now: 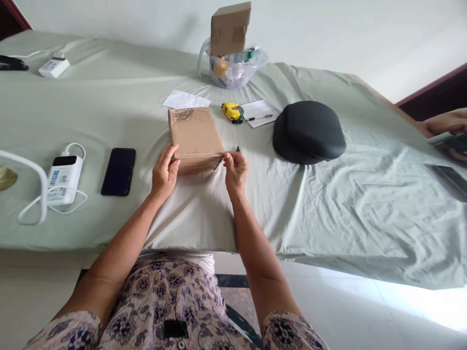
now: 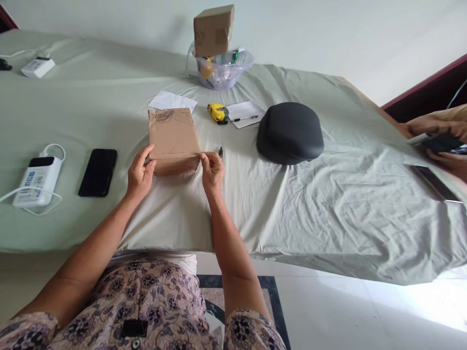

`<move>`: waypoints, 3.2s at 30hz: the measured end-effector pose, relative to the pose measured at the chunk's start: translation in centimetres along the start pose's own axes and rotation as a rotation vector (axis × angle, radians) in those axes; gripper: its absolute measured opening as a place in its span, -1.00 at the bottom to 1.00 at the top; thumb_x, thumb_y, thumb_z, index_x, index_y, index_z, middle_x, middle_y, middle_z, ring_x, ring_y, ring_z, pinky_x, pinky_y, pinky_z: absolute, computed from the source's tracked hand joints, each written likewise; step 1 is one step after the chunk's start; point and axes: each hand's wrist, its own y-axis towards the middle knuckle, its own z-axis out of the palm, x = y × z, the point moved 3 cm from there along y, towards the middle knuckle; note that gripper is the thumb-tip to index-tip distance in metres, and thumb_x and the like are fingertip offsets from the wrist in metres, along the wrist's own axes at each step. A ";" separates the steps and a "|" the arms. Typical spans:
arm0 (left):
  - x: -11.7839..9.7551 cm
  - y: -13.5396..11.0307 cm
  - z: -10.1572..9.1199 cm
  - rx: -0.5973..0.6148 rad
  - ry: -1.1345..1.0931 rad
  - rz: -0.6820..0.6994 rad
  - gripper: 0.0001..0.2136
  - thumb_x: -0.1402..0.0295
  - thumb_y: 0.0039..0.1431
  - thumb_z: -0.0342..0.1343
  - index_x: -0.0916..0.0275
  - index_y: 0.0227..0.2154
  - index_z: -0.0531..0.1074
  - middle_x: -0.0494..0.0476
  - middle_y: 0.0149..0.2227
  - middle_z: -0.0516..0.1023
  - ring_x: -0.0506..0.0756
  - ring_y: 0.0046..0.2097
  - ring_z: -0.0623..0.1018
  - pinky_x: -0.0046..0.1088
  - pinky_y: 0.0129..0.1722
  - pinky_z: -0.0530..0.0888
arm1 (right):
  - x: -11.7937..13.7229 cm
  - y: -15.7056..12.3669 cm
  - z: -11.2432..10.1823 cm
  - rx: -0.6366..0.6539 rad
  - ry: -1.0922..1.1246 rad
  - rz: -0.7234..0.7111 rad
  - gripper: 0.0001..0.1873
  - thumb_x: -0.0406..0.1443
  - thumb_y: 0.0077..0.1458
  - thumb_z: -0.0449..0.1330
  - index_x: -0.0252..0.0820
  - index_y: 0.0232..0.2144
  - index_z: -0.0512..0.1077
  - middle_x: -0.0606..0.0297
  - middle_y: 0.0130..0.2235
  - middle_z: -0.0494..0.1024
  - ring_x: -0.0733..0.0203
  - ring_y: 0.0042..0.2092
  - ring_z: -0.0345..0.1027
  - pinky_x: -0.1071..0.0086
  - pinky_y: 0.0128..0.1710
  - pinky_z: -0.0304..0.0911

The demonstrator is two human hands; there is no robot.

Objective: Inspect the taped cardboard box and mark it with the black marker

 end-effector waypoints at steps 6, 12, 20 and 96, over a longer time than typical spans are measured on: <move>2.2 0.0 0.1 0.040 0.023 -0.193 -0.49 0.21 0.29 0.16 0.14 0.26 0.26 0.27 0.14 0.56 0.20 0.10 0.61 -0.25 0.03 0.59 | -2.1 -0.1 0.5 0.179 -0.071 0.124 -0.69 -0.01 0.11 0.23 -0.09 -0.27 0.48 0.42 -0.44 0.48 0.30 -0.41 0.31 0.37 -0.34 0.26; 2.0 -0.3 0.5 0.221 0.530 -0.247 -0.79 0.47 0.14 0.25 0.26 -0.15 0.49 0.36 -0.11 0.63 0.37 0.05 0.59 -0.02 0.10 0.47 | -2.7 -0.6 0.9 0.347 -0.492 0.045 -0.95 -0.29 0.02 0.19 -0.09 -0.38 0.40 0.28 -0.34 0.54 0.13 -0.27 0.38 0.25 -0.17 0.28; 2.4 -0.6 0.8 0.118 0.411 -0.124 -0.83 0.39 0.22 0.15 0.21 -0.12 0.42 0.33 -0.06 0.60 0.32 0.04 0.58 -0.12 0.04 0.51 | -2.1 -1.0 1.4 0.236 -0.409 -0.017 -0.95 -0.25 0.07 0.14 -0.07 -0.37 0.32 0.30 -0.36 0.51 0.15 -0.31 0.39 0.24 -0.21 0.31; 2.4 0.1 1.2 0.145 0.552 -0.326 -0.85 0.46 0.13 0.20 0.15 -0.33 0.32 0.25 -0.21 0.57 0.33 -0.03 0.55 -0.05 -0.01 0.43 | -2.0 -1.0 2.4 0.354 -0.627 0.040 -0.77 -0.25 -0.01 0.23 -0.05 -0.48 0.18 0.28 -0.35 0.47 0.07 -0.22 0.26 0.16 -0.08 0.16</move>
